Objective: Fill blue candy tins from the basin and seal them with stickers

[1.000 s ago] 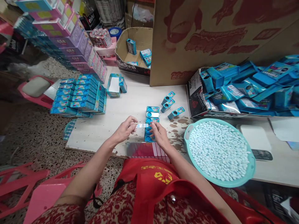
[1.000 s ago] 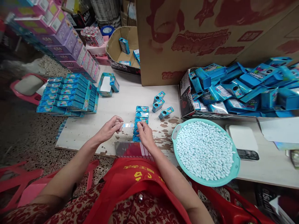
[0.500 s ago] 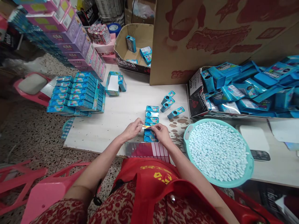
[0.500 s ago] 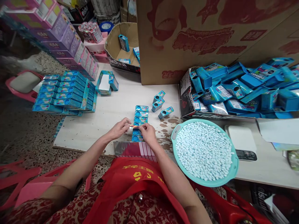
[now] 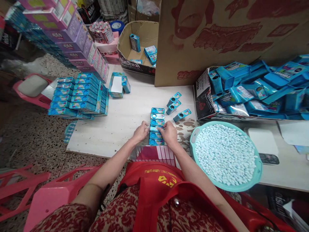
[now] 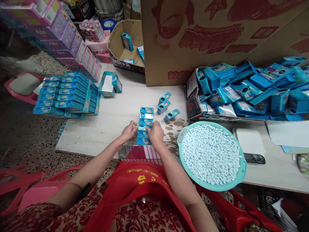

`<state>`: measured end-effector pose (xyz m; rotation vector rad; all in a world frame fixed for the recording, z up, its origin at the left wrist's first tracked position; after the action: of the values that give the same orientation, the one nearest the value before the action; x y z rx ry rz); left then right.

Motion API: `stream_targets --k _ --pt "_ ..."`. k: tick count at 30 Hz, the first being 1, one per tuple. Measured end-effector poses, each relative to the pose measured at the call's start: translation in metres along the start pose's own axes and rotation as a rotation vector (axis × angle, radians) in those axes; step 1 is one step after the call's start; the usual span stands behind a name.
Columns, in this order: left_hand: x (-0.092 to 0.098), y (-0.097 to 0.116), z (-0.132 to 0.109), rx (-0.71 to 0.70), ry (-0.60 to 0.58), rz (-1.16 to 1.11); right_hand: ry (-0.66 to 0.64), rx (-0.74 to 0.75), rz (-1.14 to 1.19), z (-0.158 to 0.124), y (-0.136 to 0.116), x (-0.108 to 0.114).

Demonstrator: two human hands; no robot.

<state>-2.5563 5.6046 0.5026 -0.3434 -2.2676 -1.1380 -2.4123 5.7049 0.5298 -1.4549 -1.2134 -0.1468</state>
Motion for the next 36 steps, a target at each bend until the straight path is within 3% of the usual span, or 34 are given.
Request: stream_targets --k 2,5,7,10,12,15,20,24,30,36 --pt "-0.005 -0.003 -0.007 0.064 0.064 0.071 0.054 0.012 0.009 -0.002 0.005 0.002" --pt "-0.017 0.001 -0.021 -0.022 0.127 0.063 0.076 -0.001 -0.015 -0.005 0.009 -0.001" --pt "-0.026 0.006 -0.030 -0.076 0.092 0.094 0.052 -0.042 -0.032 -0.005 0.010 -0.003" --pt "-0.029 0.006 -0.043 0.001 0.009 0.220 0.046 -0.050 -0.021 -0.005 0.013 -0.002" --pt "-0.023 0.004 -0.055 0.026 0.067 0.292 0.115 0.042 -0.015 -0.012 0.016 0.002" --pt "-0.021 0.002 -0.075 -0.081 0.094 0.308 0.179 0.326 -0.040 -0.036 0.019 0.004" --pt "-0.039 -0.002 -0.093 -0.224 0.013 0.181 0.025 0.716 -0.212 -0.079 0.026 -0.008" --pt "-0.043 -0.001 -0.093 -0.236 -0.033 0.193 -0.047 0.787 -0.327 -0.089 0.029 -0.016" --pt "-0.038 0.006 -0.090 -0.182 -0.108 0.199 -0.056 0.810 -0.479 -0.089 0.031 -0.019" --pt "-0.037 0.005 -0.087 -0.167 -0.128 0.113 -0.106 0.965 -0.594 -0.095 0.037 -0.016"
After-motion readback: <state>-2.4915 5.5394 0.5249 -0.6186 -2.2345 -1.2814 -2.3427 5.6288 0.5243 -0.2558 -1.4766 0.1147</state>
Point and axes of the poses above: each hand's wrist, its own z-axis towards the middle knuckle, its own x-axis out of the back of the hand, y = z × x, the point moved 2 cm from there along z, towards the middle knuckle, and after that the axes turned 8 degrees about -y, right-handed, at the moved point
